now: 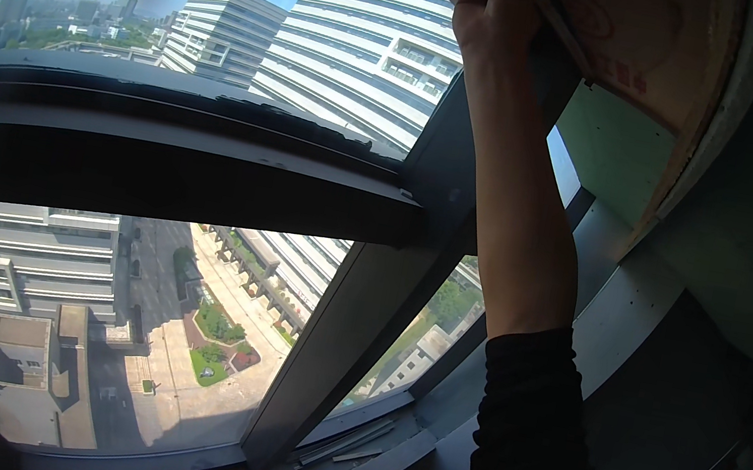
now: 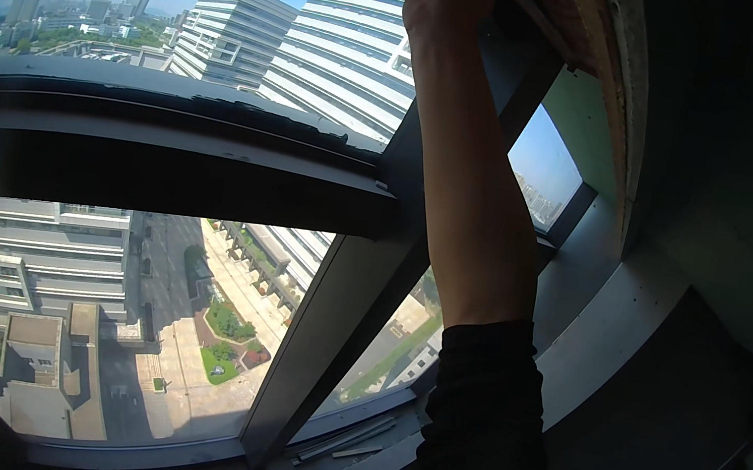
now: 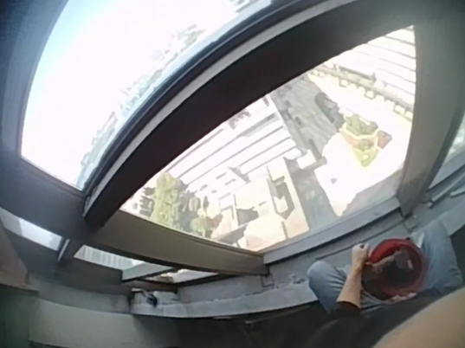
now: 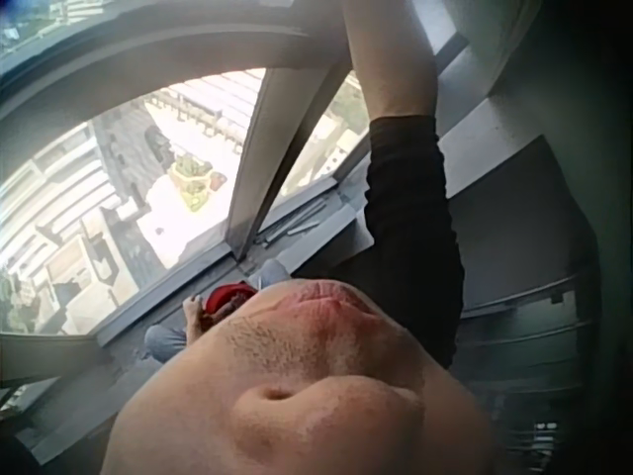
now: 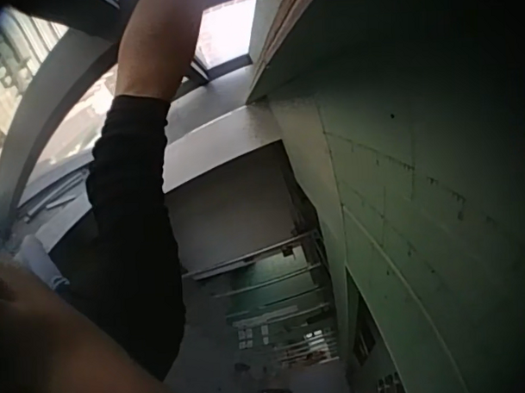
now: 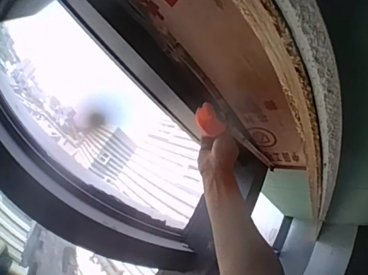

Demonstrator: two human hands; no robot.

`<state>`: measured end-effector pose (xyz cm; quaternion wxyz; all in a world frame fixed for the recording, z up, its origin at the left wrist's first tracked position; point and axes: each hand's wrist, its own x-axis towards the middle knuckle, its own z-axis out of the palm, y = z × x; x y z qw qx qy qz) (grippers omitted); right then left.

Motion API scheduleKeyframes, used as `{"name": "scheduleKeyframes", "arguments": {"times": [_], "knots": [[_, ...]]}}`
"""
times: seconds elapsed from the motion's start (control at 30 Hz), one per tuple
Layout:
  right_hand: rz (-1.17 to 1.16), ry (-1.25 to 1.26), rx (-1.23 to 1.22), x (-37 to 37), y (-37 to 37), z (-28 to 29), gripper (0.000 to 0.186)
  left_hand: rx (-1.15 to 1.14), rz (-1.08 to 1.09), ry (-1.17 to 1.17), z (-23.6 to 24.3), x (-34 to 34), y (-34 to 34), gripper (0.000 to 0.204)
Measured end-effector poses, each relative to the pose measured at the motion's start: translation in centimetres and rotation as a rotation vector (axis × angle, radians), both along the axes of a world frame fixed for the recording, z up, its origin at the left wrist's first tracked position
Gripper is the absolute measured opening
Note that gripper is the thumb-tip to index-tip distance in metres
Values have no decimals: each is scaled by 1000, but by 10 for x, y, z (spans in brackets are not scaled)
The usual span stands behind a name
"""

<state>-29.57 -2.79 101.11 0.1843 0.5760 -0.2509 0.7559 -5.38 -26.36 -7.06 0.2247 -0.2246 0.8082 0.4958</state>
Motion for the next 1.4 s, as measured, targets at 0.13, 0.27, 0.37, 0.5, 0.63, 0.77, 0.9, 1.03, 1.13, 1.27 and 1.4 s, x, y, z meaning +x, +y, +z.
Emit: {"name": "scheduleKeyframes", "arguments": {"times": [0.13, 0.27, 0.37, 0.5, 0.63, 0.77, 0.9, 1.03, 1.13, 1.27, 1.4], "knots": [[102, 122, 138, -3, 4, -2, 19, 3, 16, -30, -6, 12, 9, 38], [167, 222, 275, -16, 21, 13, 19, 7, 20, -52, -8, 20, 20, 38], [155, 214, 284, -18, 20, 11, 19, 13, 12, -61, 14, 24, 28, 38], [54, 101, 169, -12, 19, 2, 19, 20, -13, -52, 58, 27, 31, 38], [69, 127, 196, -7, 14, -4, 17, 22, -10, -38, 91, 33, 38, 37], [34, 132, 176, -8, 16, -1, 15, 64, 78, -29, 104, 40, 40, 37], [-2, 90, 151, -7, 19, -8, 15, 74, 113, -17, 133, 46, 42, 34], [-140, -14, 123, -2, 13, -35, 17, 76, 111, 3, 173, 51, 48, 28], [-386, -168, 81, 23, -21, -92, 24, 80, 169, 19, 200, 62, 46, 24], [-564, -114, 408, 56, 51, -148, 19, 94, 137, 44, 223, 41, 55, 25], [-619, -156, 574, 87, 84, -216, 24, 103, 150, 56, 215, 46, 55, 26]]}}
